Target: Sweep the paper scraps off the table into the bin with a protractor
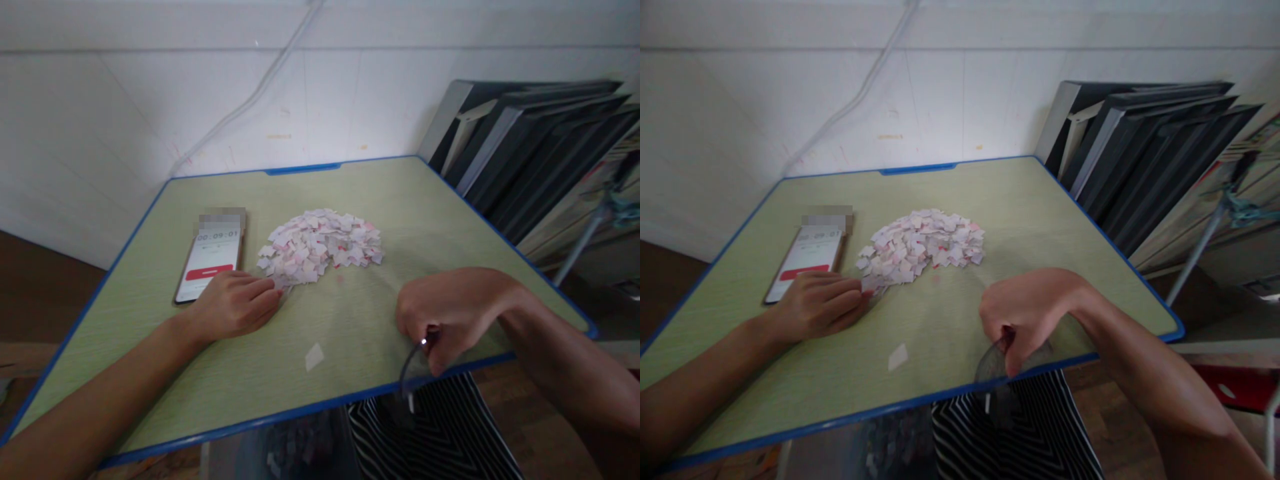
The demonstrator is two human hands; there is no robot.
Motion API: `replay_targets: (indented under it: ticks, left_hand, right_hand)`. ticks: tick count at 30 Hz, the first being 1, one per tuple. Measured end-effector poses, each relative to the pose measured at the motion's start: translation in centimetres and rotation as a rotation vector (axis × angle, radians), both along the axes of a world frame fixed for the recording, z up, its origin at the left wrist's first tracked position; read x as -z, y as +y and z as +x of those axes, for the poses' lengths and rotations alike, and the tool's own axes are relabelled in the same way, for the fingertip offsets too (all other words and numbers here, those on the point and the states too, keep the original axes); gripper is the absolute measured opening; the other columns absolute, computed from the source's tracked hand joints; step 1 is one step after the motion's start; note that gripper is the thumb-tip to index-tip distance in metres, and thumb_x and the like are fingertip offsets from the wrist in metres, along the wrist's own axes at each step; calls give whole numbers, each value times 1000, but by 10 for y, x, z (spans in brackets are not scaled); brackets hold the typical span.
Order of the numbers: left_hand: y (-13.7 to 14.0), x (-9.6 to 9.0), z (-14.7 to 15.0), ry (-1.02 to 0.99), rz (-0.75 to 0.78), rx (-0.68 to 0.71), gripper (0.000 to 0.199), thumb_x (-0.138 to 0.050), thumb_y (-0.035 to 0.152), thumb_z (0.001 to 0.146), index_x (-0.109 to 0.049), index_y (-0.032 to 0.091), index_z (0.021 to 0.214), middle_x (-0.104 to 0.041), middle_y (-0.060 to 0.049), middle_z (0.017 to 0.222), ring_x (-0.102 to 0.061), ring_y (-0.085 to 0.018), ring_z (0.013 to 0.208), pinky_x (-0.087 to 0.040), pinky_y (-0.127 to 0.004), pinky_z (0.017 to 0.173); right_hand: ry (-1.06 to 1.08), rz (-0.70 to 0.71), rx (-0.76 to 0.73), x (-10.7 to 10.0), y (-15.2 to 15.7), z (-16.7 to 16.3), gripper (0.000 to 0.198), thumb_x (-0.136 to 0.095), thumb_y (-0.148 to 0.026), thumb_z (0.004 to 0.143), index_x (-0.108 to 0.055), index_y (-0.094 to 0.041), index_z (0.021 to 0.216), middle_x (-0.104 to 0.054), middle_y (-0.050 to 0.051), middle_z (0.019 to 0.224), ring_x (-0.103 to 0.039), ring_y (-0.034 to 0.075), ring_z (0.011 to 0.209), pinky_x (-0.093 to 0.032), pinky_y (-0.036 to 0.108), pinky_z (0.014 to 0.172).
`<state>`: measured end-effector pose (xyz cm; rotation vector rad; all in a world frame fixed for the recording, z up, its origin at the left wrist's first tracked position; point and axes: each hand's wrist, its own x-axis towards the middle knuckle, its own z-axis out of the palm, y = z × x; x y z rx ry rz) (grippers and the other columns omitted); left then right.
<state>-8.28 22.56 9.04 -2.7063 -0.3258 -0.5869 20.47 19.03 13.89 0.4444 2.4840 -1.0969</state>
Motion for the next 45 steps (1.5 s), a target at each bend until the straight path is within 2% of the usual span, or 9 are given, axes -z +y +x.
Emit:
replay_targets:
  ticks: [6,9,15,20,24,27,33,39,45]
  left_hand:
    - [-1,-2,1,5,22,1,33,-34,12,88,-44,18,57,-48,3,49,-39,-9,39,-29,-24,40]
    - [-1,-1,1,9,24,-3,33,-34,12,88,-44,18,57,-48,3,49,-39,-9,39,-29,-24,40]
    - [-1,0,1,9,10,6,32,-34,12,88,-43,18,57,-47,2,49,-38,-10,39,-28,-25,40]
    - [-2,-2,2,7,8,2,33,-33,11,88,-42,18,57,-45,3,49,-36,-10,39,-28,-26,40]
    - [-1,-2,3,1,10,0,33,-33,11,87,-41,18,56,-44,3,48,-36,-10,39,-28,-26,39]
    - [0,-2,2,4,13,-8,34,-33,11,87,-41,18,55,-45,3,48,-37,-10,39,-27,-26,39]
    - [0,-1,1,4,23,-11,32,-36,12,87,-43,18,56,-47,3,49,-40,-10,39,-29,-25,39]
    - [1,-1,2,-3,34,-16,33,-36,13,87,-41,18,55,-47,4,49,-38,-9,39,-29,-24,39]
    - [-1,-2,2,8,22,-19,33,-35,11,87,-41,18,55,-46,3,48,-39,-9,39,-29,-24,39]
  right_hand:
    - [-17,39,22,0,-4,1,26,-70,-25,66,-52,-15,50,-44,-5,47,-37,8,47,-25,23,48]
    - [56,0,14,-1,-4,-3,28,-63,-26,73,-51,-15,51,-46,-3,50,-40,8,50,-27,22,49]
    - [342,129,349,8,-6,-28,19,-44,-26,88,-51,-14,74,-51,-1,62,-46,9,56,-30,20,53]
    - [286,254,402,19,-12,-52,18,-43,-29,87,-51,-16,78,-50,-3,59,-44,8,52,-27,21,50]
    - [188,307,364,11,-12,-51,18,-44,-30,86,-54,-17,78,-54,0,63,-47,10,57,-27,22,52]
    - [91,246,312,0,-8,-33,20,-48,-30,84,-57,-16,74,-55,0,62,-47,10,57,-27,21,50]
    - [-36,-21,134,-8,2,-1,14,-58,-20,77,-60,-11,67,-52,-1,54,-44,8,50,-27,18,45]
    - [-53,-209,140,-2,11,2,16,-58,-20,77,-58,-11,64,-45,-5,50,-43,6,49,-30,16,45]
    - [-76,-262,131,1,14,3,16,-58,-22,77,-58,-12,65,-45,-5,51,-44,6,49,-31,16,45]
